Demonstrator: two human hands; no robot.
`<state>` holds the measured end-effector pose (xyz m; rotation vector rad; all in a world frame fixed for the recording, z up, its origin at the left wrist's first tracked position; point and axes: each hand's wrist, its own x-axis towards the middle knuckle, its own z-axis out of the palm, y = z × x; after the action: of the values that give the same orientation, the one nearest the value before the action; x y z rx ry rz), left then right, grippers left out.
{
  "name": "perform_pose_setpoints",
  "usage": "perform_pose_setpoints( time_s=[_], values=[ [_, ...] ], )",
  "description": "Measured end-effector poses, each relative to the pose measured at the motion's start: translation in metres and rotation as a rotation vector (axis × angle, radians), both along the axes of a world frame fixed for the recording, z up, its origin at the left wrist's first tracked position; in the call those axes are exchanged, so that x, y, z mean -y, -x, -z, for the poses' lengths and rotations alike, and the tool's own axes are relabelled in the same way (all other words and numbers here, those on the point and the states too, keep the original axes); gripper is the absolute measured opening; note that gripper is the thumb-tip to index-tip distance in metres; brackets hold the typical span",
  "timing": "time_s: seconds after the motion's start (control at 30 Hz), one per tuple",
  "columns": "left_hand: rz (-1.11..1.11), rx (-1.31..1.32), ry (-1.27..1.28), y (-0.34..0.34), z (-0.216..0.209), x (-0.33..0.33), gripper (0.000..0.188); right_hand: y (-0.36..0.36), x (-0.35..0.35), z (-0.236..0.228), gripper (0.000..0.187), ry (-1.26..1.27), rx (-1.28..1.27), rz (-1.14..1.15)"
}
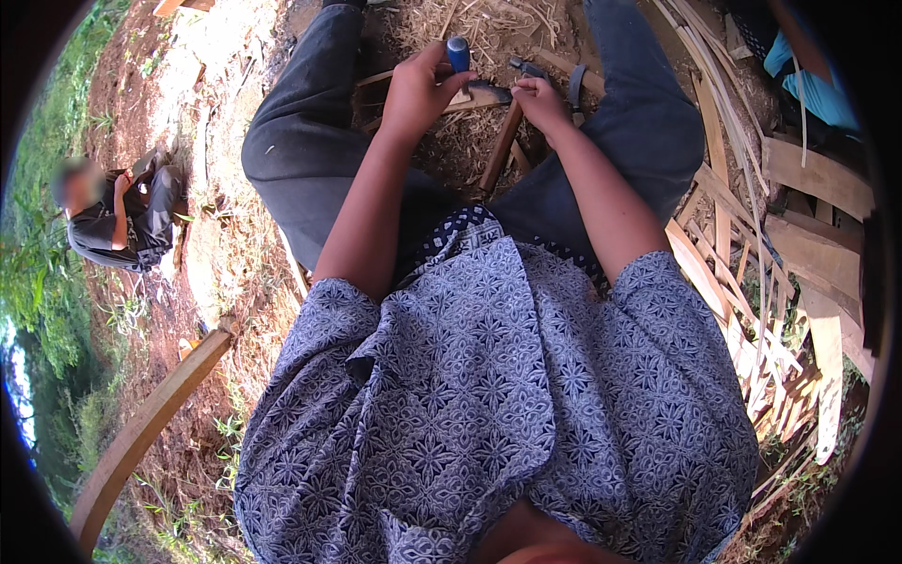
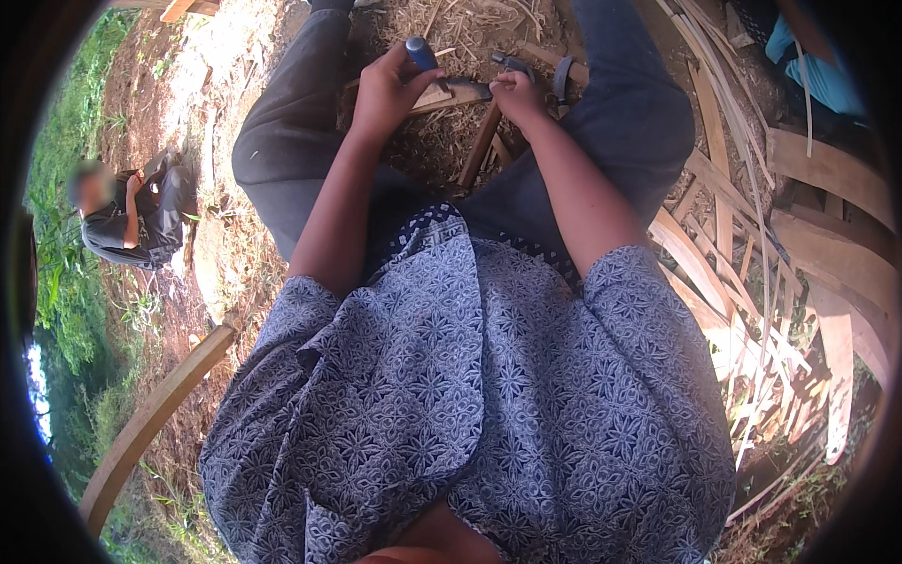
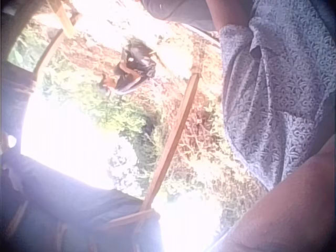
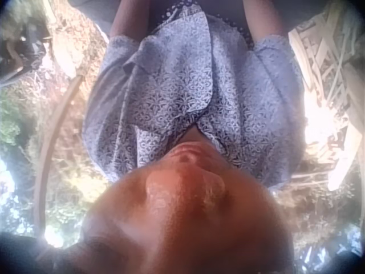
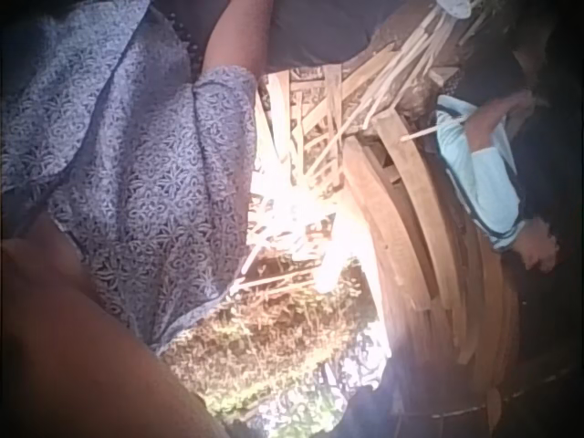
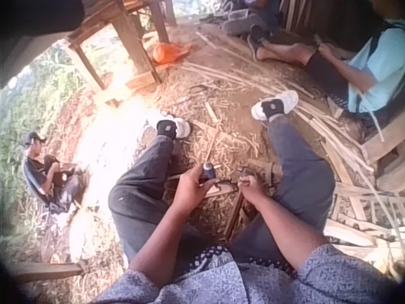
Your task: The person sits on the ground and uses a chisel and hammer to carve thin strips of wood. They repeatedly position the chisel on the wood and strike it with the hammer to shape the material.
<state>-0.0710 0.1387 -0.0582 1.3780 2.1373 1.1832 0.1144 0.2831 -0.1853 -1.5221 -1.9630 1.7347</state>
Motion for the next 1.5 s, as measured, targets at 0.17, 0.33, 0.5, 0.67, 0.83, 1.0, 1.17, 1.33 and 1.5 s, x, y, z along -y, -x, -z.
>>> perform_pose_setpoints(
  time_s=[0.17, 0.33, 0.5, 0.67, 0.83, 1.0, 1.17, 1.33, 1.5],
  values=[
    [0.007, 0.002, -0.021, 0.0, 0.001, -0.001, 0.036, -0.001, 0.001, -0.005, 0.044, -0.02, 0.013, -0.005],
    [0.0, -0.001, 0.012, -0.001, -0.002, -0.002, 0.031, 0.001, 0.003, -0.013, 0.044, 0.015, 0.015, 0.006],
    [0.002, -0.013, 0.035, -0.001, -0.006, -0.002, 0.031, 0.0, 0.003, -0.011, 0.044, -0.001, 0.01, -0.002],
    [0.02, -0.042, 0.017, -0.002, -0.006, -0.002, 0.031, 0.0, 0.003, -0.01, 0.044, -0.009, 0.015, -0.004],
    [0.029, -0.042, 0.009, -0.002, -0.002, -0.002, 0.031, -0.001, 0.003, -0.012, 0.045, -0.005, 0.012, -0.006],
    [0.034, -0.085, -0.007, -0.001, 0.001, 0.001, 0.03, 0.004, 0.008, -0.019, 0.049, 0.074, 0.211, 0.142],
    [0.014, -0.015, 0.003, -0.01, -0.005, -0.001, 0.03, -0.003, 0.009, 0.02, 0.048, 0.214, 0.088, 0.27],
    [-0.04, 0.011, 0.037, -0.003, 0.005, 0.003, 0.031, -0.003, -0.014, 0.009, 0.034, 0.529, 0.109, 0.121],
    [-0.004, 0.041, -0.007, -0.002, 0.008, -0.006, 0.032, -0.009, -0.004, -0.062, 0.031, 0.391, -0.067, 0.182]
  ],
)
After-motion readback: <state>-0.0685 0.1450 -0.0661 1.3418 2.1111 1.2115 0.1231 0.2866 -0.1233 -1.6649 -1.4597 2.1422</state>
